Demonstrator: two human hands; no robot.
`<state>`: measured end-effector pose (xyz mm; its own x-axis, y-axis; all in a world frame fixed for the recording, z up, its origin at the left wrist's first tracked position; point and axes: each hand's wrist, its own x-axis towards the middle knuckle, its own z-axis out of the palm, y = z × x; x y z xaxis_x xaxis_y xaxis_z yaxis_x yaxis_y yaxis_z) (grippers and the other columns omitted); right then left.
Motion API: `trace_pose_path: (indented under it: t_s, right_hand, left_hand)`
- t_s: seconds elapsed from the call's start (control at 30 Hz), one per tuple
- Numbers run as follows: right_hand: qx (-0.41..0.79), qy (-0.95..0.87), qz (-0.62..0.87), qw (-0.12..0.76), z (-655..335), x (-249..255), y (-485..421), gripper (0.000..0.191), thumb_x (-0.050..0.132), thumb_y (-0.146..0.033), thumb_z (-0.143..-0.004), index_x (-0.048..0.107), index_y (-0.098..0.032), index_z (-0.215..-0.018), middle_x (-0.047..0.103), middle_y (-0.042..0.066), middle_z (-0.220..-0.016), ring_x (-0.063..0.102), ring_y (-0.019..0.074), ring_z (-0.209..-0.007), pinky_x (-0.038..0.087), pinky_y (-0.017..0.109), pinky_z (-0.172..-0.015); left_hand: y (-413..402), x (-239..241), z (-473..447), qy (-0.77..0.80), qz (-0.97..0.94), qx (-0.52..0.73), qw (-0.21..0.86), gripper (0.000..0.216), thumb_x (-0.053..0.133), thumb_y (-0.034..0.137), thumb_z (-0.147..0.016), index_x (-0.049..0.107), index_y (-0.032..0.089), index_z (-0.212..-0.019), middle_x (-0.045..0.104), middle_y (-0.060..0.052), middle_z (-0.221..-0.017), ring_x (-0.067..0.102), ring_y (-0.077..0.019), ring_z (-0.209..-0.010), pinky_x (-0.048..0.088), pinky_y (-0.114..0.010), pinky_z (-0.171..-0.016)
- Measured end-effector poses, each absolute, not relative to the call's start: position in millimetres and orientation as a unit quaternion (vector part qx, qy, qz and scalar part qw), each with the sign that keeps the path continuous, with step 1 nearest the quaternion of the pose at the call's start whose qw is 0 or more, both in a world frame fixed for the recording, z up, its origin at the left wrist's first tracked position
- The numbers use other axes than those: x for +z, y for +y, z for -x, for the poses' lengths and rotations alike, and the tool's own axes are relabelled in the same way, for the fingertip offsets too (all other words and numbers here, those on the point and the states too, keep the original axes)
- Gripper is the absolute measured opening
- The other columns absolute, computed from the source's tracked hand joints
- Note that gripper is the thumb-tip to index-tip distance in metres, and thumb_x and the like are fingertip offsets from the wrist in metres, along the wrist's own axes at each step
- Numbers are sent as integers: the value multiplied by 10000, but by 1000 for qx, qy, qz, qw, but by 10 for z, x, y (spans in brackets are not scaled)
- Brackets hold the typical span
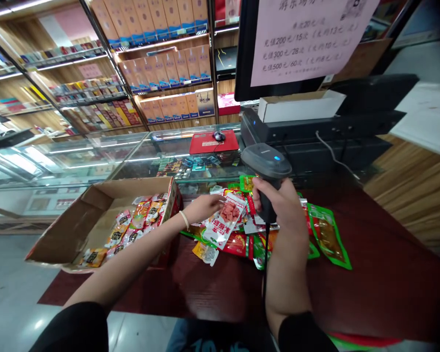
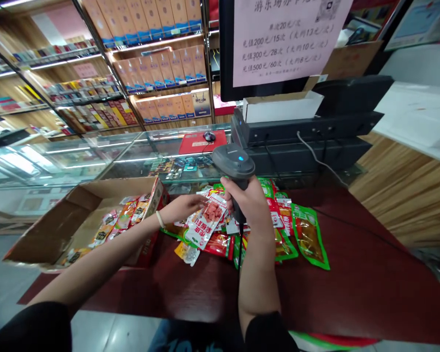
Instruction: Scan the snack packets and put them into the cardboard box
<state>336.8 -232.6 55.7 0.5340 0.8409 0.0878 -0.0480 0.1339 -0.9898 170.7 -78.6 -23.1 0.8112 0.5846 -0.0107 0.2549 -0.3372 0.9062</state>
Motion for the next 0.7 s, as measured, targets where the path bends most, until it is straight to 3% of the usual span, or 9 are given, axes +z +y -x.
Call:
trace_pose_path:
  t_s: [0.33, 0.7]
  right_hand:
    - [389, -397, 557, 617, -3189, 520, -2208, 368, 733, -508, -761, 554, -209, -642, 554, -26, -521, 478, 93, -391, 416, 217, -375]
    - [450, -422, 550, 563, -2812, 435, -2007, 339, 774, -492, -726, 570, -221, -726, 561, -35, -530, 487, 102, -391, 398, 221, -362]
  left_hand:
    - [-519, 196, -1017, 361, -755, 231, 496, 300, 684, 370, -814, 727, 188, -1049, 756, -77, -938, 695, -237, -891, 536, -343, -797]
    - [-278, 225, 178, 475, -665, 352, 457, 423, 768, 455, -724, 717, 150, -1013, 744, -79, -907, 701, -189, -810, 563, -305, -714]
